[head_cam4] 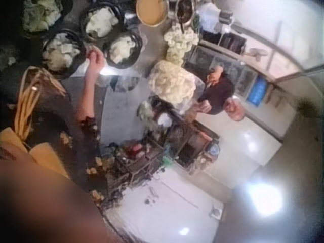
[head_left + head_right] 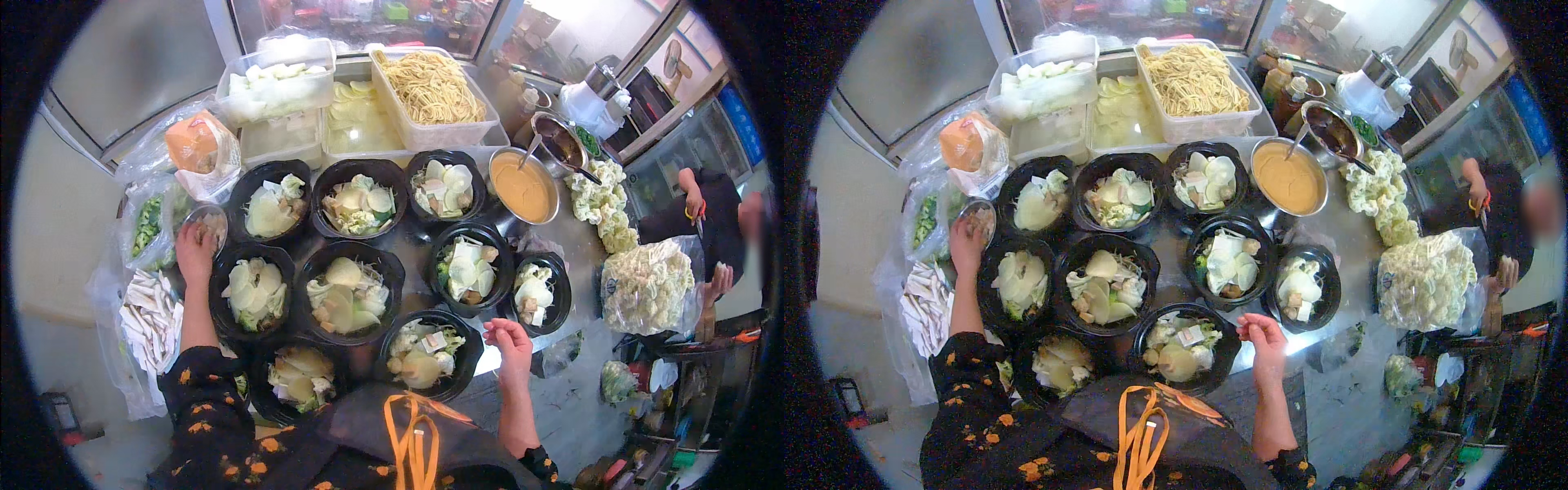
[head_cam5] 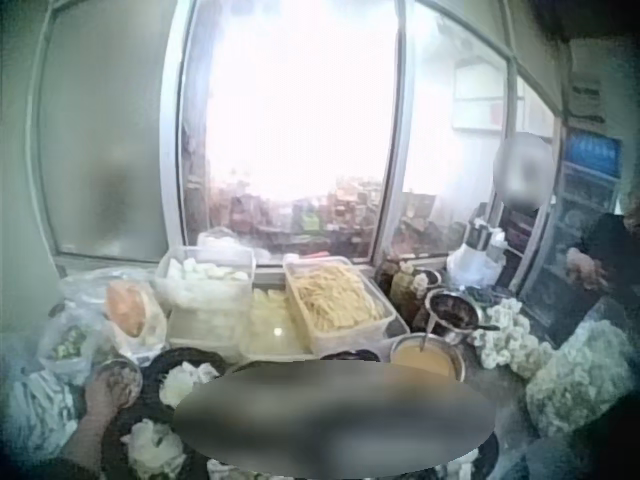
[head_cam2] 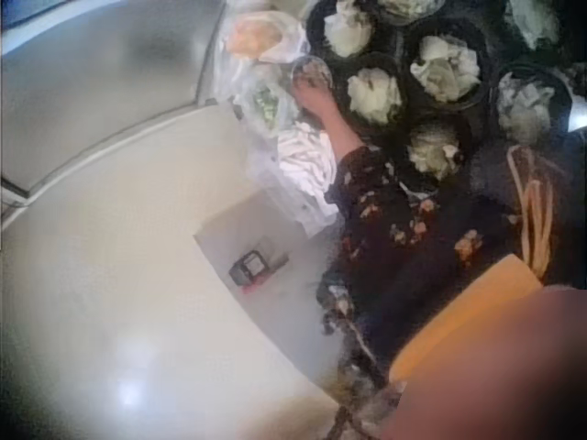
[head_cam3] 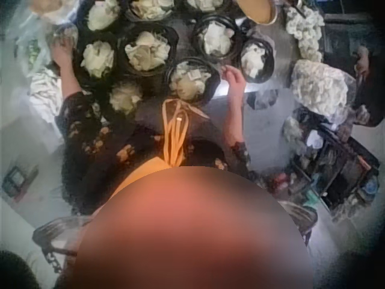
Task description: The person assembles multiple noodle bowls by hand, placing sliced vegetables, mushrooms, and noodles into black bowls arranged on a stainless steel counter. The person also adds green leafy vegetables to the bowls.
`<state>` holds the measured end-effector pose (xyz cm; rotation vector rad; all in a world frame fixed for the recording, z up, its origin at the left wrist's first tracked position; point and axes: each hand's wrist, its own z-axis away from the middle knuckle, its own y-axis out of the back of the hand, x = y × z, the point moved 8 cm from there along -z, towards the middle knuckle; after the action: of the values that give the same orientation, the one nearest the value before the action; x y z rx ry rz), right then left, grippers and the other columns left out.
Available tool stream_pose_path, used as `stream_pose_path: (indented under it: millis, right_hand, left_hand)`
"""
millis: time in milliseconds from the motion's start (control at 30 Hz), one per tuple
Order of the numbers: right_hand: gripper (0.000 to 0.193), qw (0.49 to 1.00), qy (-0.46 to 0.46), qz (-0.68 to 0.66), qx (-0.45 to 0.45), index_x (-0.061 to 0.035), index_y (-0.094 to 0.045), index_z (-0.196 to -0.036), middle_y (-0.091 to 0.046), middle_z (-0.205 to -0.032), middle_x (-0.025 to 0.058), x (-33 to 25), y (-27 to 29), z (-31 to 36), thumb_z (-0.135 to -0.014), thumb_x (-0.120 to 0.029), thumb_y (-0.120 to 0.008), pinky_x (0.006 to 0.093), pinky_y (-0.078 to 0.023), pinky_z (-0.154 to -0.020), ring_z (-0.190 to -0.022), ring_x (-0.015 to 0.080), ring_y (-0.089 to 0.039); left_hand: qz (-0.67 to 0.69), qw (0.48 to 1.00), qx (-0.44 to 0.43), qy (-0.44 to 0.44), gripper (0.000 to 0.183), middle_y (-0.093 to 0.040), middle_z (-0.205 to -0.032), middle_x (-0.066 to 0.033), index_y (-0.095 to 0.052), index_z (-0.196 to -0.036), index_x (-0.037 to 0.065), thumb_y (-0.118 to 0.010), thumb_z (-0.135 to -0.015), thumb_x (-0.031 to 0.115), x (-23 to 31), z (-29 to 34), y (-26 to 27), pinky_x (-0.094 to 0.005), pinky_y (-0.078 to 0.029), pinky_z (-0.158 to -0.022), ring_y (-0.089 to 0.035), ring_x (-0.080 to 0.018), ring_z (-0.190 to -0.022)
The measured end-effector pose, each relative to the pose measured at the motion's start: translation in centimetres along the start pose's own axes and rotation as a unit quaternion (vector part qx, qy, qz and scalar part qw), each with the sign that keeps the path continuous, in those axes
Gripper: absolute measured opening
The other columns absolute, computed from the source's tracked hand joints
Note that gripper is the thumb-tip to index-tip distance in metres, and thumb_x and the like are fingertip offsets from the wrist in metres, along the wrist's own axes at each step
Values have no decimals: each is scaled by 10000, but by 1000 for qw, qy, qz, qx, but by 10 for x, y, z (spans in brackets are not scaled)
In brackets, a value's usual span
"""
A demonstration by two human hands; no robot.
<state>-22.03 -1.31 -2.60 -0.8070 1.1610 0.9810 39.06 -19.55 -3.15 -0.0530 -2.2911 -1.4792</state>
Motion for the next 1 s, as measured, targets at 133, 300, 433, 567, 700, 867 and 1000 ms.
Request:
stream_pose_path:
  millis: [133, 300, 433, 567, 700, 867, 1000]
  right_hand:
    - [164, 1000, 11, -10, -9, 0, -590, -1016, -651, -943, 108, 2, -1, 1, -892, -88, -528, 279, -487, -713, -776, 153, -604]
    - [158, 1000, 5, -14, -28, -3, -596, -1015, -652, -938, 100, 2, -14, 2, -897, -73, -517, 273, -486, -718, -780, 149, -605]
    - [160, 999, 4, 10, -48, -4, -597, -1020, -652, -938, 95, -2, -25, 2, -904, -66, -506, 264, -481, -726, -790, 143, -606]
    - [166, 997, 4, 12, -73, 3, -591, -1026, -648, -948, 96, -7, -34, 2, -906, -55, -493, 257, -478, -736, -800, 133, -600]
    - [166, 998, 9, 19, -64, 5, -589, -1027, -648, -947, 97, -8, -28, 4, -899, -37, -491, 259, -483, -734, -802, 139, -600]
    - [165, 1000, -9, 14, -27, 10, -587, -1026, -648, -949, 103, 1, -8, 6, -898, -49, -501, 265, -491, -730, -801, 146, -605]
    - [169, 999, -25, 3, -31, 7, -591, -1030, -652, -950, 95, 15, -7, 3, -900, -55, -503, 263, -493, -728, -809, 138, -607]
  left_hand:
    - [-42, 999, -11, -16, 212, -577, -1100, -148, -629, -962, 43, -595, -794, 169, 9, 4, -6, -413, -379, -944, -506, -349, -1069]
    - [68, 987, 58, -131, 241, -562, -1178, -152, -625, -1037, 21, -573, -840, 149, 80, 20, 14, -364, -388, -953, -518, -314, -1093]
    - [231, 953, -97, -168, 238, -569, -1183, -134, -621, -1056, 37, -571, -839, 121, 183, 45, -25, -375, -422, -927, -521, -300, -1108]
    - [233, 909, -142, -314, 333, -510, -1265, -131, -554, -1182, 56, -535, -866, 161, 265, 61, -63, -370, -369, -1000, -450, -283, -1201]
    - [103, 920, -224, -305, 431, -424, -1364, -112, -482, -1270, 77, -434, -912, 312, 284, 46, -126, -439, -218, -1084, -319, -276, -1307]
    - [48, 953, -164, -250, 464, -449, -1335, -153, -531, -1225, 50, -433, -904, 370, 283, 1, -147, -421, -247, -1063, -358, -298, -1277]
    - [432, 864, -257, -28, 456, -629, -1073, -149, -591, -1114, -15, -565, -855, 360, 292, -33, -155, -327, -437, -864, -587, -280, -995]
